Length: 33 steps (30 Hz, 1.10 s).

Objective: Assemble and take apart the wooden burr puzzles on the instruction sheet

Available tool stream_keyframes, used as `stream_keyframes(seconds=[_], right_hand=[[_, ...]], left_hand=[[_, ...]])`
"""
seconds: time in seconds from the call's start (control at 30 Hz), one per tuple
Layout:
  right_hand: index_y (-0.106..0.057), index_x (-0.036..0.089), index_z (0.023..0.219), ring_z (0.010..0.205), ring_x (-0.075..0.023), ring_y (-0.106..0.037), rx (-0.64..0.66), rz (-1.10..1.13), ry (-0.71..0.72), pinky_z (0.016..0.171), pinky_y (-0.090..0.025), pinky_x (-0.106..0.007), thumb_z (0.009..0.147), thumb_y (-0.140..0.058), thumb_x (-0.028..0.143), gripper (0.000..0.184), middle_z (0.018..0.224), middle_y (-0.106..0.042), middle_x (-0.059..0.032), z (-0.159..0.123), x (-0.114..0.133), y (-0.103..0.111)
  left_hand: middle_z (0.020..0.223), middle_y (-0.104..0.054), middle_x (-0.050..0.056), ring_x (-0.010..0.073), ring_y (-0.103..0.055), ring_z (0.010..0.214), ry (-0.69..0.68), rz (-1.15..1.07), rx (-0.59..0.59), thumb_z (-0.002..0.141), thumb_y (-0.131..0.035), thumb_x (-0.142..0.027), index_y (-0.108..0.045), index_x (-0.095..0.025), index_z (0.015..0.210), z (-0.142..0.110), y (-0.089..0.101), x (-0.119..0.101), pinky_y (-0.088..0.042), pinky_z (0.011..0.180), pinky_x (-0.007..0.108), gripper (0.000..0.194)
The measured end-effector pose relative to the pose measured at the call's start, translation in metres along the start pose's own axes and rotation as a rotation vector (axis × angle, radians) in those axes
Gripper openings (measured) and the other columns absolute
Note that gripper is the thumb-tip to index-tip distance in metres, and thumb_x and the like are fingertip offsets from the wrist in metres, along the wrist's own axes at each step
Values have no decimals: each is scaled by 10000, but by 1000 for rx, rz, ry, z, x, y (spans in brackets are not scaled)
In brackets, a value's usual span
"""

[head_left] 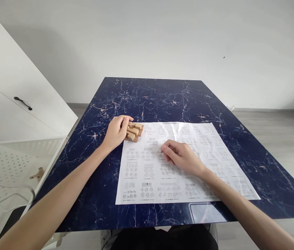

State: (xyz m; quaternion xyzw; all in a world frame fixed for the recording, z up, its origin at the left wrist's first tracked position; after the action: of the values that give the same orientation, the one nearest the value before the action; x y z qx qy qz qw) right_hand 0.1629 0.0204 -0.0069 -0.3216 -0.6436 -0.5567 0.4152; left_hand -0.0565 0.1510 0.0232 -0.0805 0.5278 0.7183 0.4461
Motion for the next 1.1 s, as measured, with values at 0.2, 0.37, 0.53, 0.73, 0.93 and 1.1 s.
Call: stream_keyframes(seconds=[0.2,0.37,0.53,0.73,0.93,1.1], right_hand=[[-593,247,829,534,-143,-543,-5,0,2,548,-428,-293,1105,-483,456,364,662,-637,18,0,1,2],[-581,241,794,535,-139,-537,-20,5,7,570,-428,-292,1110,-478,456,396,642,-621,21,2,2,4],[-575,234,780,509,-129,-520,-33,52,0,549,-418,-287,1109,-483,473,416,610,-599,30,5,0,7],[-564,231,819,522,-132,-547,-25,155,15,557,-437,-294,1095,-493,535,416,665,-633,22,11,-5,9],[-574,231,844,524,-133,-540,-40,176,1,543,-426,-295,1087,-486,588,441,668,-628,17,13,-8,12],[-583,229,842,521,-130,-530,-56,179,-6,548,-430,-295,1087,-490,574,433,668,-621,17,12,-5,16]], left_hand=[[1186,-764,93,301,-626,1202,-82,64,-4,1096,-456,-338,-696,-211,1126,-2,-3,-3,-446,1097,517,273],[1180,-742,97,273,-634,1196,-379,112,-130,1095,-474,-231,-648,-211,1162,-19,7,-43,-465,1079,484,188],[924,-744,29,174,-698,818,-681,59,116,1075,-516,-160,-617,-203,1135,-56,-11,-94,-527,770,318,125],[582,-605,-66,110,-514,457,-731,78,384,1083,-535,-267,-626,-194,912,-81,-40,-107,-363,505,288,208],[576,-597,-55,110,-503,461,-675,68,426,1074,-543,-260,-622,-190,838,-76,-43,-99,-350,499,285,259],[581,-600,-51,114,-516,476,-676,75,434,1069,-552,-253,-643,-182,851,-77,-44,-99,-370,516,284,246]])
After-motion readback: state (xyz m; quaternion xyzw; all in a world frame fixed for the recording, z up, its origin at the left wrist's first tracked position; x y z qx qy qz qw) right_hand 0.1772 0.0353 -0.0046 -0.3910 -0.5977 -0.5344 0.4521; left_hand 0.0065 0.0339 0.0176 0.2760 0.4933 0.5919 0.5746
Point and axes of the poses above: each hand's wrist, its own z-axis towards the middle knuckle, its own y-axis out of the back of the hand, x = y × z, the point moved 7 cm from there along z, towards the middle knuckle
